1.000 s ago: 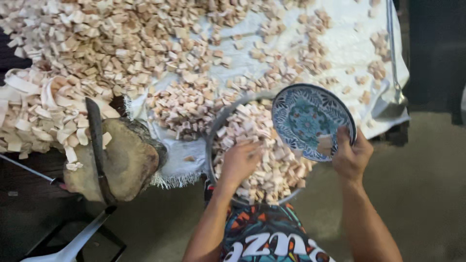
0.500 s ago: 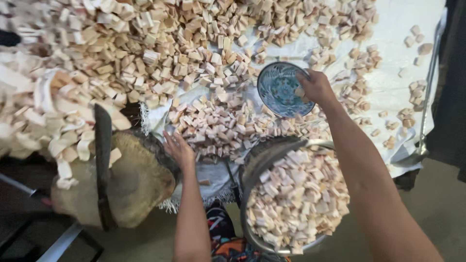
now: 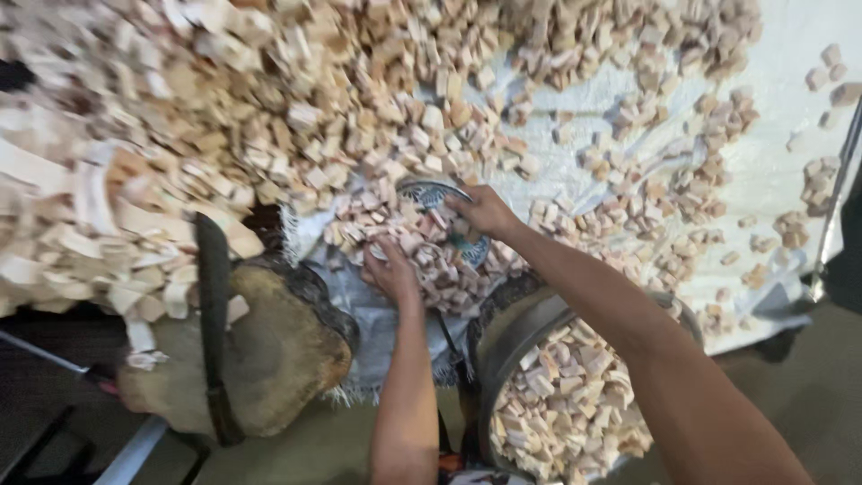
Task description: The person transfers small pieces of meat from a large pile on a cloth into a metal bowl by hand and using a plate, then carries the bowl to a steamer.
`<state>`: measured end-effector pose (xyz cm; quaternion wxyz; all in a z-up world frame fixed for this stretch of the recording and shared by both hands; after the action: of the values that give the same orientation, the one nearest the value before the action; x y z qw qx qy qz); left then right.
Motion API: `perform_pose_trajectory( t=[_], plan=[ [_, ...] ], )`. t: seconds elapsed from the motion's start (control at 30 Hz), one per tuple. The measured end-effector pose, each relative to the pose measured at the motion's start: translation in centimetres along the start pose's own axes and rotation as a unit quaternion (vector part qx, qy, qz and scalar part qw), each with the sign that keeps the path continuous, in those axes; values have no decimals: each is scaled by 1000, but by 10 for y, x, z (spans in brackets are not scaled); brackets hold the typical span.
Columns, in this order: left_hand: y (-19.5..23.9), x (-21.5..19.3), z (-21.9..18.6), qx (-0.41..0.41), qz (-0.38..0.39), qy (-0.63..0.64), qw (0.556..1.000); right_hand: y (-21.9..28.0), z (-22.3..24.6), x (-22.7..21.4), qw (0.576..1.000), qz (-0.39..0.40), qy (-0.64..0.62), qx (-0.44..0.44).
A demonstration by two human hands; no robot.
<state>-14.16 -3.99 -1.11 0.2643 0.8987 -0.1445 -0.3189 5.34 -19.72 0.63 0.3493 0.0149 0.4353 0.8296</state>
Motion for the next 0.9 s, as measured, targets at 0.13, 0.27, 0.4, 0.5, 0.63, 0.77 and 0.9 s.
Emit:
perform_pose_trajectory(
  t=[0.13, 0.27, 0.4, 0.5, 0.63, 0.77, 0.9],
  plan=[
    [38, -14, -58, 60, -9, 19, 998, 30, 21, -22, 998, -1, -48, 48],
    [74, -20, -139, 125, -12, 28, 992, 74, 56, -68, 986, -91, -78, -112],
    [131, -38, -225, 237, -12, 26, 971, 130, 88, -107, 957, -143, -200, -151],
    [189, -61, -267, 346, 0, 20, 938, 196, 96, -128, 928, -179, -281, -168],
    [248, -76, -292, 435, 58, 11, 898, 273, 77, -158, 927, -274, -240, -82],
    [316, -103, -236, 430, 178, 36, 884, 380, 26, -152, 894, -261, -308, -193],
    [371, -112, -194, 419, 237, -17, 877, 465, -15, -138, 898, -313, -291, -104]
  ],
)
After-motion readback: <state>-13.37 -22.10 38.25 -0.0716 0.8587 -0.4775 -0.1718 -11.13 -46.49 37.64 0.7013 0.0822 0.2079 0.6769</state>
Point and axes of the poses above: each hand's wrist, its own y-axis away from the middle knuckle, its own x-axis out of the palm, z = x × y, the point moved 6 cm from there along -y, towards the middle knuckle, and after that the axes turned 8 degrees about y, right-handed, at the moved point
